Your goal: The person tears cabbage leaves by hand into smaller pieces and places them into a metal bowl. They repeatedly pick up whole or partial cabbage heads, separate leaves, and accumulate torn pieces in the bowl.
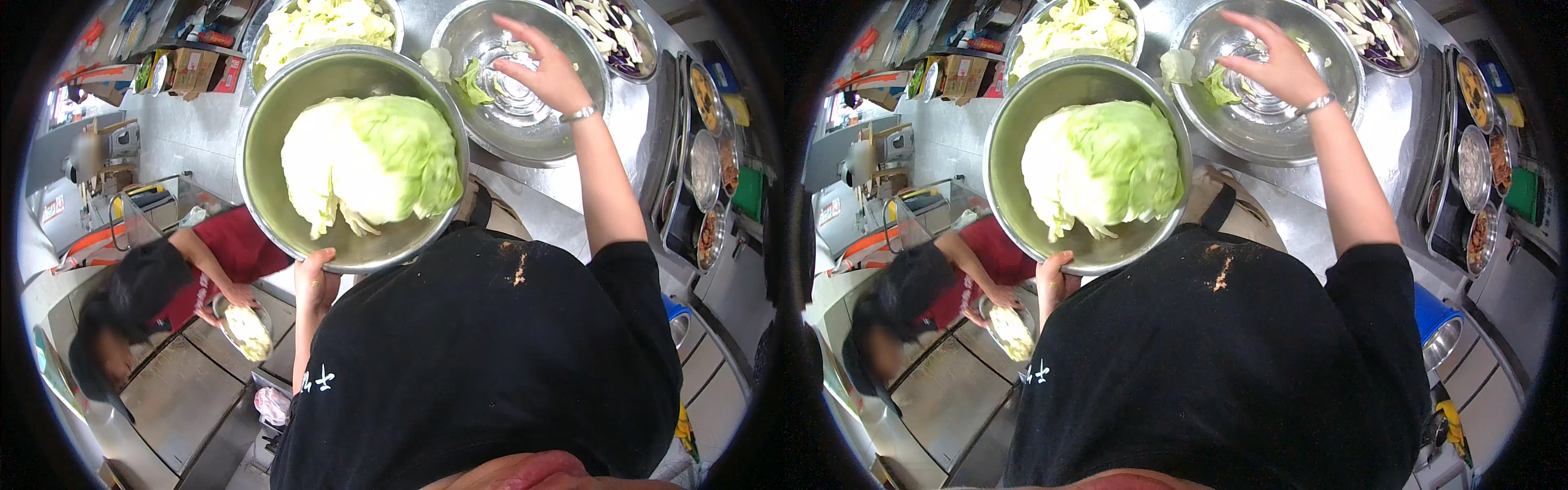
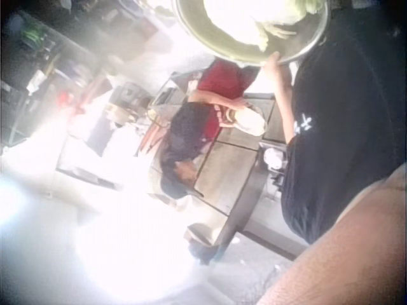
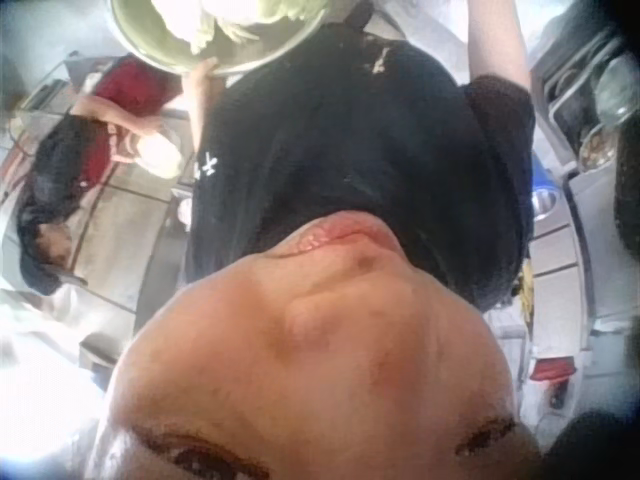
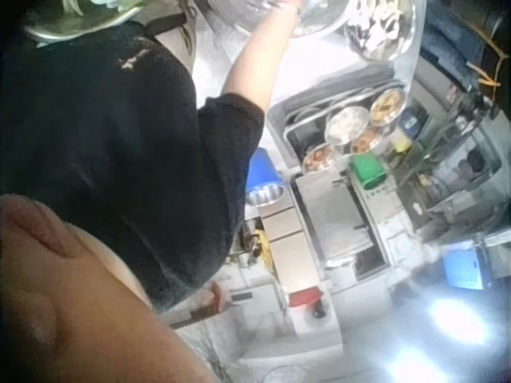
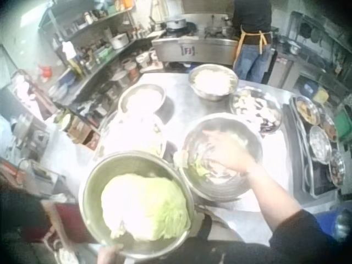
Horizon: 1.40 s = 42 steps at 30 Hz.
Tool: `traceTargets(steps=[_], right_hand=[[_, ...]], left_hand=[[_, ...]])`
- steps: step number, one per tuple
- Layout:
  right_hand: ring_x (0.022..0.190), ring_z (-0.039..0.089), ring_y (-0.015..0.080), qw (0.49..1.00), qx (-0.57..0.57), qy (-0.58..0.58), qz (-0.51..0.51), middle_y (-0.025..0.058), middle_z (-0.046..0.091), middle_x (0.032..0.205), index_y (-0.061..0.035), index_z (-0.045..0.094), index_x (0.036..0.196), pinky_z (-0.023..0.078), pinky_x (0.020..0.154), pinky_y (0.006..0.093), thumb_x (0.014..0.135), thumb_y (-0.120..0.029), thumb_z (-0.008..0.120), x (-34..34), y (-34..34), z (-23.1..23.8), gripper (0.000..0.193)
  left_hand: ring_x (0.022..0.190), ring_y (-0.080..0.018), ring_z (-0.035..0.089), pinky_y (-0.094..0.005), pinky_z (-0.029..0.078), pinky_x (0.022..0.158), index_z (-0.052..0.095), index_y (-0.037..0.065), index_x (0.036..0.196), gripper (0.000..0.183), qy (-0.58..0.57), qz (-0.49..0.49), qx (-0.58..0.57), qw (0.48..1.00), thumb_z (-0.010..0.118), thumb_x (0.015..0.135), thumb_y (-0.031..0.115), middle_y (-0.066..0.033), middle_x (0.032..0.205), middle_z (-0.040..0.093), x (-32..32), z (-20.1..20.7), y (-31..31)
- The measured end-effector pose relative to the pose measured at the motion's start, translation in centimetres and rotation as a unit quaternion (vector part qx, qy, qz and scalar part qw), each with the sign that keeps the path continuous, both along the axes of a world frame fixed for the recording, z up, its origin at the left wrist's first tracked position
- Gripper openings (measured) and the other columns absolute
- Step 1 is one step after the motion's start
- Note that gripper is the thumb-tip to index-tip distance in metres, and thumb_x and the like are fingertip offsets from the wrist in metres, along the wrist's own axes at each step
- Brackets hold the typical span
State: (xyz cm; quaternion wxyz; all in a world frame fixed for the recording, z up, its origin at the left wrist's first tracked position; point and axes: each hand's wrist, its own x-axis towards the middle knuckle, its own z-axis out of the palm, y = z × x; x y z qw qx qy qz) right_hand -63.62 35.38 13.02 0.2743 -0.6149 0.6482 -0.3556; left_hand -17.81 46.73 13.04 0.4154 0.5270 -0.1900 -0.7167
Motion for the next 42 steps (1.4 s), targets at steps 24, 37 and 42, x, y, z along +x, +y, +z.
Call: traceTargets(steps=[24,37,42], right_hand=[[0.119,0.052,0.0324,0.934,0.174,0.308,-0.042,0.0075,0.052,0.132,-0.0221,0.059,0.129,0.049,0.099,0.0446,0.082,-0.032,0.075,-7.2,-4.1,-15.6,0.05],[0.11,0.062,0.0199,0.963,0.175,-0.168,0.114,0.0106,0.056,0.136,-0.0128,0.046,0.146,0.05,0.094,0.033,0.086,-0.027,0.075,1.1,-0.2,-2.5,0.068],[0.099,0.064,0.0192,0.84,0.383,-0.287,0.258,0.0148,0.058,0.129,-0.001,0.034,0.148,0.053,0.078,0.0259,0.087,-0.011,0.062,9.2,-0.5,-1.1,0.068]], left_hand=[[0.109,-0.0303,0.062,-0.0456,0.05,0.098,0.043,-0.007,0.134,0.053,-0.099,0.081,0.079,0.989,0.056,0.083,0.002,-0.0189,0.122,0.06,-2.6,1.0,1.0],[0.097,-0.0255,0.066,-0.0374,0.057,0.084,0.05,-0.008,0.128,0.048,-0.072,0.15,0.087,0.982,0.06,0.082,0.001,-0.0185,0.113,0.063,-3.6,0.7,1.8],[0.088,-0.0237,0.068,-0.0359,0.059,0.076,0.055,-0.008,0.12,0.04,-0.011,0.178,0.037,0.983,0.062,0.082,0.002,-0.0171,0.105,0.065,-4.4,0.5,2.2]])
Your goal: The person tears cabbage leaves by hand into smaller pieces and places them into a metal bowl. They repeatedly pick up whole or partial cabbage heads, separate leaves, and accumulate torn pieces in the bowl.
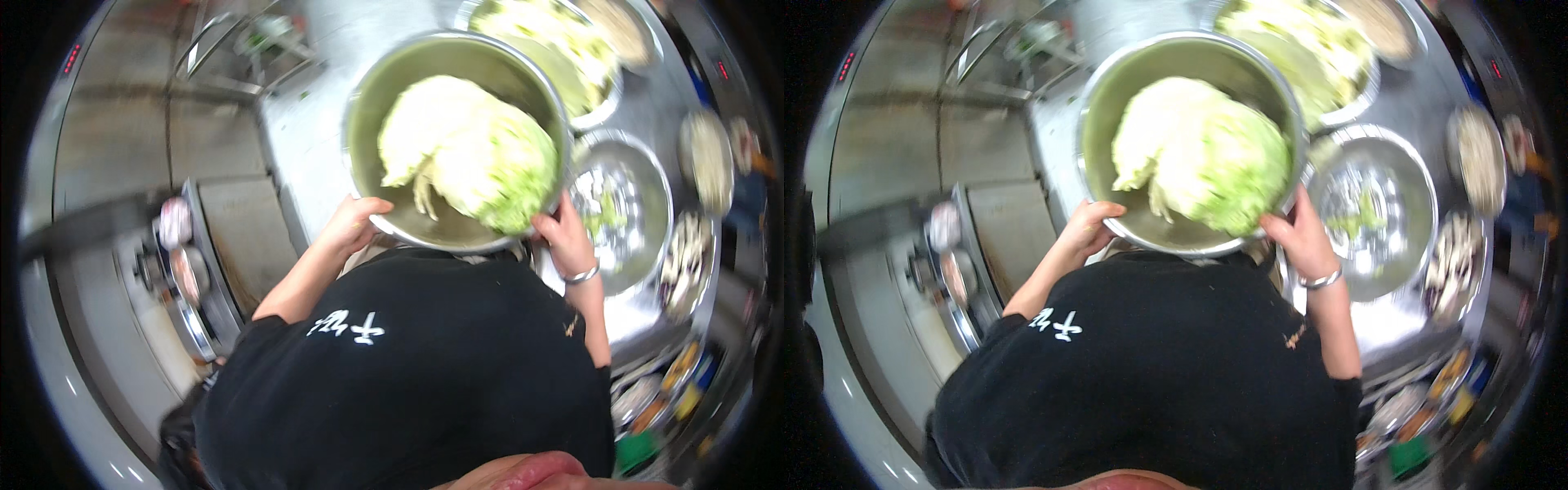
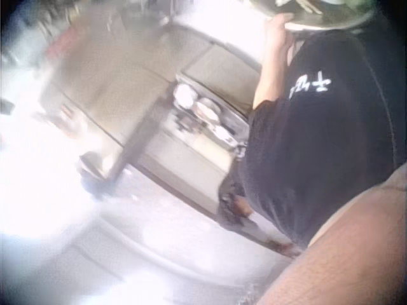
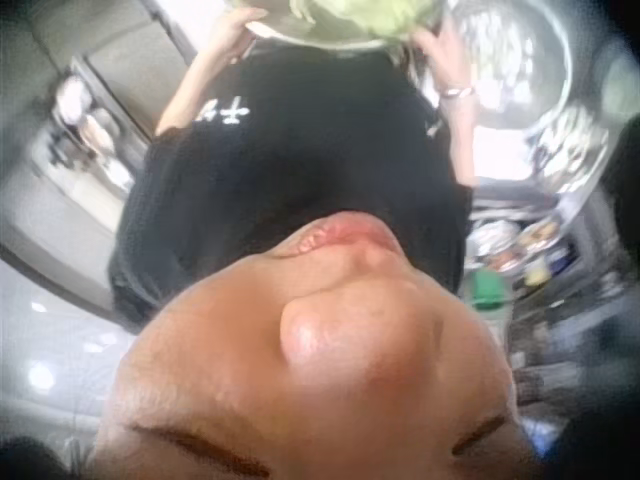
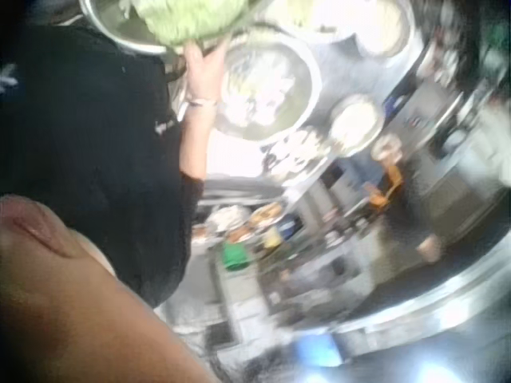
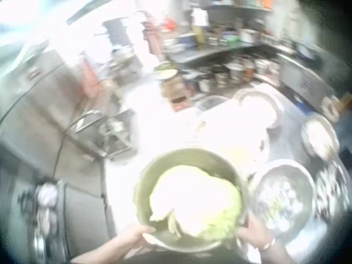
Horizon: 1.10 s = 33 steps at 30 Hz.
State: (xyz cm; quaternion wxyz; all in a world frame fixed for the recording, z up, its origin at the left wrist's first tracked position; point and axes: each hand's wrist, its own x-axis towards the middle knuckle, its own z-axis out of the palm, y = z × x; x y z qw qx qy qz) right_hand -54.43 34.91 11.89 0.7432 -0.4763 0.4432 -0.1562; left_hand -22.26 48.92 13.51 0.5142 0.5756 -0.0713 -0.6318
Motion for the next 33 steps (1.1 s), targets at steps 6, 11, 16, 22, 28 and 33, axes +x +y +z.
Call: traceTargets(steps=[6,11,16,22,28,33], right_hand=[[0.089,0.066,0.0276,0.956,0.266,-0.088,-0.085,0.0163,0.064,0.11,0.0067,0.049,0.129,0.055,0.065,0.0361,0.075,0.0,0.049,2.3,-3.1,-3.0,0.055],[0.08,0.066,0.0286,0.962,0.252,-0.102,0.006,0.0168,0.066,0.102,0.0091,0.057,0.114,0.054,0.059,0.0405,0.076,-0.002,0.05,2.9,-5.4,-4.1,0.04],[0.11,0.064,0.031,0.958,0.237,-0.134,0.09,0.0188,0.063,0.122,0.011,0.051,0.128,0.054,0.093,0.0444,0.089,-0.002,0.054,2.7,-7.5,-6.3,0.04],[0.123,0.056,0.0394,0.924,0.307,-0.19,0.124,0.0215,0.052,0.139,0.0043,0.042,0.14,0.05,0.101,0.0551,0.094,-0.013,0.053,3.0,-8.6,-10.3,0.051],[0.13,0.05,0.0386,0.912,0.335,-0.175,0.156,0.0208,0.048,0.144,0.0011,0.043,0.141,0.048,0.103,0.0551,0.094,-0.016,0.056,3.4,-11.7,-14.4,0.052],[0.123,0.055,0.0372,0.919,0.282,-0.082,0.262,0.0194,0.054,0.138,-0.0005,0.046,0.139,0.05,0.1,0.0541,0.092,-0.021,0.059,5.8,-14.9,-14.4,0.053]], left_hand=[[0.068,-0.0087,0.059,-0.023,0.042,0.05,0.059,0.002,0.117,0.038,0.033,0.021,0.03,0.999,0.063,0.079,0.006,-0.005,0.094,0.065,-0.4,-2.0,1.6],[0.064,-0.0062,0.052,-0.0214,0.037,0.049,0.057,0.0,0.122,0.045,-0.007,0.056,0.017,0.998,0.062,0.077,0.007,-0.0027,0.093,0.063,-1.4,-2.8,2.2],[0.094,-0.0138,0.057,-0.0278,0.048,0.066,0.036,0.005,0.144,0.071,-0.079,0.04,-0.025,0.996,0.063,0.081,0.024,-0.0082,0.119,0.058,-2.5,-3.1,2.6],[0.132,-0.031,0.045,-0.0472,0.049,0.1,0.008,0.015,0.159,0.088,-0.056,0.167,-0.097,0.98,0.056,0.096,0.053,-0.0194,0.147,0.044,-5.9,-5.2,5.6],[0.13,-0.0297,0.05,-0.0389,0.042,0.106,0.043,0.006,0.144,0.062,-0.543,0.411,0.255,0.686,0.068,0.09,0.022,-0.0117,0.132,0.059,-5.0,-11.1,21.6],[0.143,-0.0322,0.033,-0.0426,0.032,0.115,0.038,0.011,0.148,0.069,-0.562,0.354,0.592,0.457,0.068,0.087,0.022,-0.0121,0.147,0.046,-4.3,-12.9,34.4]])
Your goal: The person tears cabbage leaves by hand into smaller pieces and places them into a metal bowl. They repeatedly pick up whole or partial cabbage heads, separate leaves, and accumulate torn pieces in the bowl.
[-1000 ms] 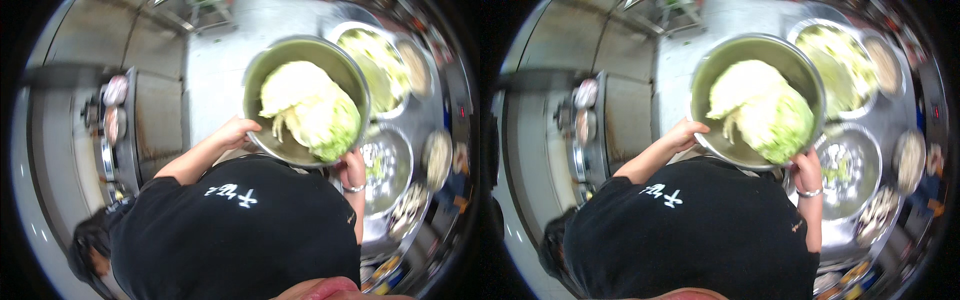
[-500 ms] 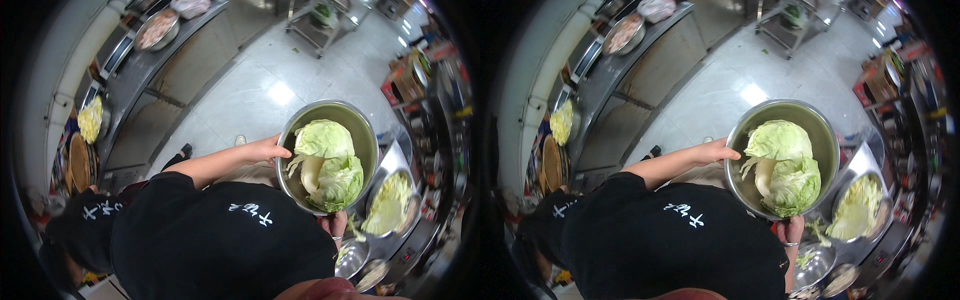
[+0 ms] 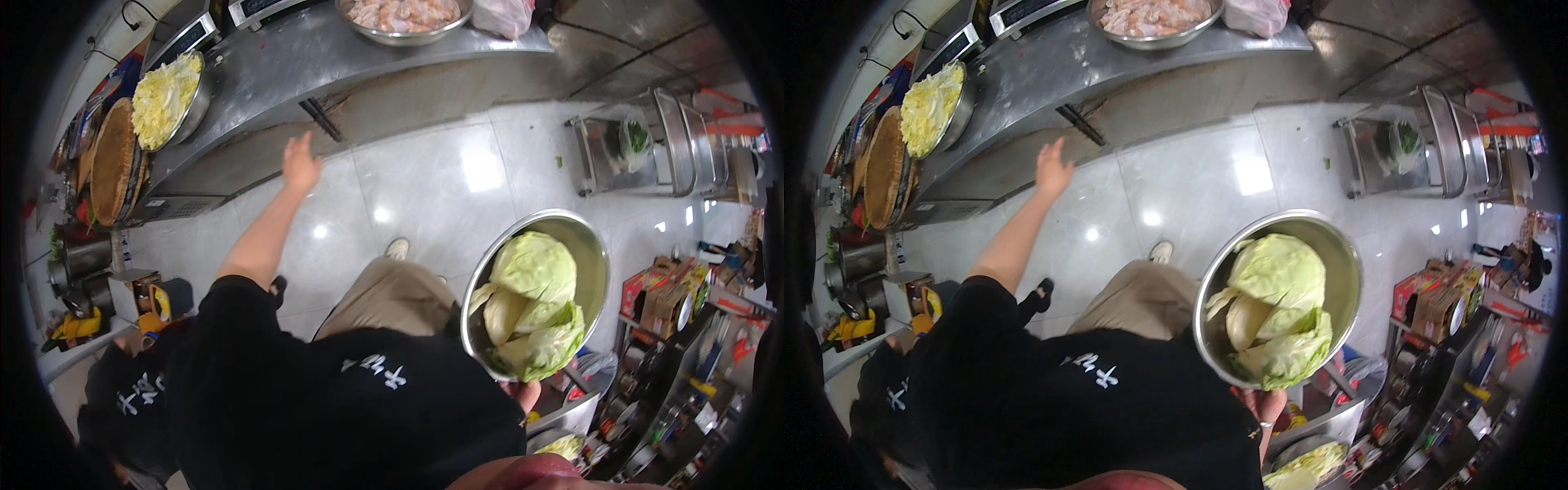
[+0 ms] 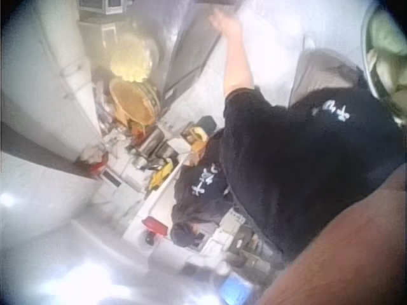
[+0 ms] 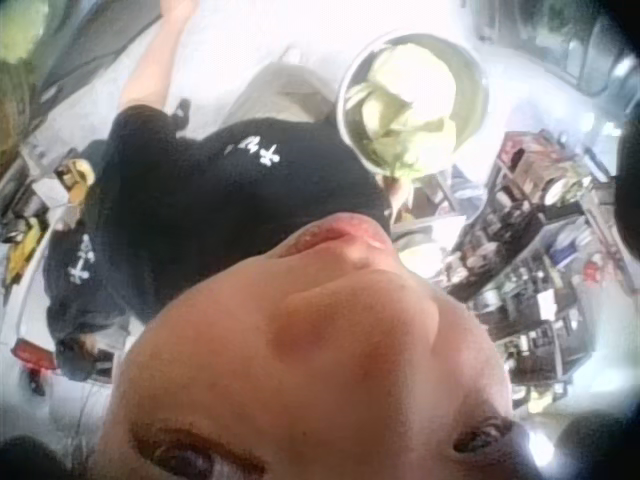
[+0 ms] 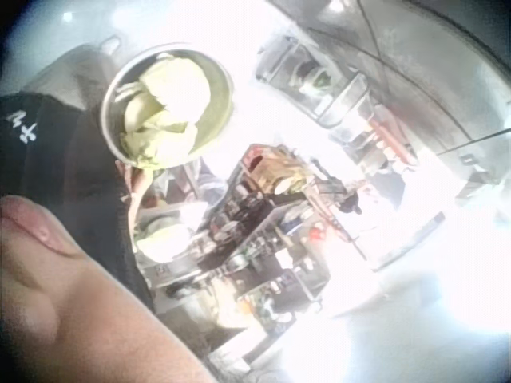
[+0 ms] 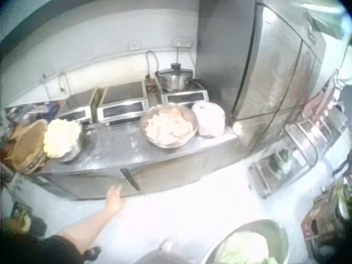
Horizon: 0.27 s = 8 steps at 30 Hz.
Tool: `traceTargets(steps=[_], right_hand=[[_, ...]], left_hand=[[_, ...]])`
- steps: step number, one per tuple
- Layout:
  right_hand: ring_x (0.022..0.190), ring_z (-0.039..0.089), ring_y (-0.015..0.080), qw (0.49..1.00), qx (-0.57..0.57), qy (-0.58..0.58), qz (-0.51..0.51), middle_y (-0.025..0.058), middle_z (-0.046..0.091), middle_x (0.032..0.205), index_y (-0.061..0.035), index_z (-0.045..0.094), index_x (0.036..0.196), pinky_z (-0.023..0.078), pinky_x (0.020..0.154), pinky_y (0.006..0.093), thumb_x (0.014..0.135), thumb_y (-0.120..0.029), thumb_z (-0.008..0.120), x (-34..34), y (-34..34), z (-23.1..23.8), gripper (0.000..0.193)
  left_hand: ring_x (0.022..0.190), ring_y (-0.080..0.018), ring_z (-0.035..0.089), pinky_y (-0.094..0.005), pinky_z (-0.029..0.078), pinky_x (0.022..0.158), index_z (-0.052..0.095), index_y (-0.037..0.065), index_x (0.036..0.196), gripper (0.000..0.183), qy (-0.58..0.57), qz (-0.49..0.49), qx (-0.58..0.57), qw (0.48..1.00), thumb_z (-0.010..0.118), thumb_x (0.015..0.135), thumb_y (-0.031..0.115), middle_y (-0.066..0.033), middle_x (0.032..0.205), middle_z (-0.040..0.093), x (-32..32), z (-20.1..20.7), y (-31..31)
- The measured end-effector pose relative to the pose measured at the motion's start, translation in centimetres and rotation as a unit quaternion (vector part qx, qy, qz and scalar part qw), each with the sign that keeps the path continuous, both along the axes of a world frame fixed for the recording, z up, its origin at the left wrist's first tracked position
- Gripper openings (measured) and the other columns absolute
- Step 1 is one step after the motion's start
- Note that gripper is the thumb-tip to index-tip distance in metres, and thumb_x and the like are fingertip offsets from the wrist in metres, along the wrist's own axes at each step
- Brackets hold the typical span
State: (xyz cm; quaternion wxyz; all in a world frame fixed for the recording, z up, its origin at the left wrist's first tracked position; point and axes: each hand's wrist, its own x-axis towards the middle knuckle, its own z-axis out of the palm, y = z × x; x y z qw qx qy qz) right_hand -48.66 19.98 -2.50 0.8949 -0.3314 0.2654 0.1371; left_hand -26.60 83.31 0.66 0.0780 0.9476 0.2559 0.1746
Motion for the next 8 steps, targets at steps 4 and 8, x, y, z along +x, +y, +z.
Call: traceTargets(steps=[4,8], right_hand=[[0.126,0.053,0.0385,0.987,0.069,-0.099,0.11,0.0204,0.052,0.14,-0.0001,0.045,0.141,0.044,0.106,0.0553,0.088,-0.021,0.061,2.9,-2.0,0.3,0.059],[0.129,0.051,0.0386,0.968,0.037,-0.115,0.219,0.0191,0.05,0.142,-0.0021,0.039,0.145,0.041,0.109,0.0553,0.096,-0.031,0.056,6.1,-5.0,0.1,0.059]], left_hand=[[0.148,-0.0295,0.022,-0.0471,0.025,0.119,0.029,0.013,0.153,0.078,0.026,0.106,0.056,0.992,0.069,0.087,0.025,-0.0083,0.157,0.032,0.3,0.8,3.3],[0.151,-0.0287,0.015,-0.0508,0.021,0.12,0.022,0.017,0.156,0.086,-0.057,0.069,0.098,0.991,0.07,0.086,0.027,-0.0073,0.159,0.028,-1.7,0.6,2.4]])
